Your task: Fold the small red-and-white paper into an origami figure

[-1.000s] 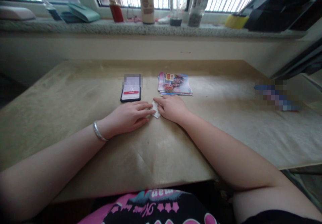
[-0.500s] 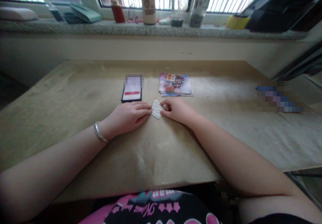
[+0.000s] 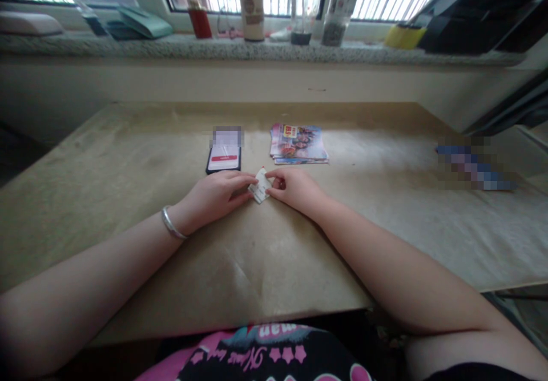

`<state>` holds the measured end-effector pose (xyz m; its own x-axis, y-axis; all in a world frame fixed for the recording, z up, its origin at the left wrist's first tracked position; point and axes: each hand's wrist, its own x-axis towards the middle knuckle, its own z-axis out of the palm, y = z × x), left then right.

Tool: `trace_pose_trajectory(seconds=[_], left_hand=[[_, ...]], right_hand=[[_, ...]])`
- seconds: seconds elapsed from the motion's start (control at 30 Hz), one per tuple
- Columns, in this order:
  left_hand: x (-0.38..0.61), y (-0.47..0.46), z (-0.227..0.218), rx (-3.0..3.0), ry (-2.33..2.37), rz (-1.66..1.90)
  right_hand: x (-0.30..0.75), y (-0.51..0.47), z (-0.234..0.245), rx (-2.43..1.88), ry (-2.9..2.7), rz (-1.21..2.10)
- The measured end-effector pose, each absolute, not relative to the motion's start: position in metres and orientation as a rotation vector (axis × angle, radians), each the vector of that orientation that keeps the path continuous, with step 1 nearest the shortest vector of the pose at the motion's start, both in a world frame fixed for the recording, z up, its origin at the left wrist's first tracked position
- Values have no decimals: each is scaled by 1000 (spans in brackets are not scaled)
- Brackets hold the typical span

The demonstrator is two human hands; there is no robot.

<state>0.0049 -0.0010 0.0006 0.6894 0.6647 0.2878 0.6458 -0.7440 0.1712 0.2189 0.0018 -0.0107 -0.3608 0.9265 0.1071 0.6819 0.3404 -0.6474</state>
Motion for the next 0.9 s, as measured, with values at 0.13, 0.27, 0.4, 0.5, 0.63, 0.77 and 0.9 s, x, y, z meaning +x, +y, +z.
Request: trace_pose_trajectory(seconds=[0.13,0.27,0.4,0.5,0.63,0.77,0.9], left_hand=[[7,2,0,2779,1085,551],[8,3,-2,2728,1115,627],[7,4,-3,2691,1115,688],[7,2,-2,2692,1136,674],[10,-1,1,2714,1204,610],[12,-5,2,2772,1318,533],[12,-7,0,2769,1402,536]], right_hand=[[217,1,-13,-1385,-2170,583],[217,2,-15,-1382,-2174,400],[218,3,-16,-1420,-2164,383],[218,3,-15,-1418,-2156,399],[219,3,-15,-1416,-2158,396],[221,3,-16,-1384,-2169,441],[221,5,-17,-1364,-2095,558]])
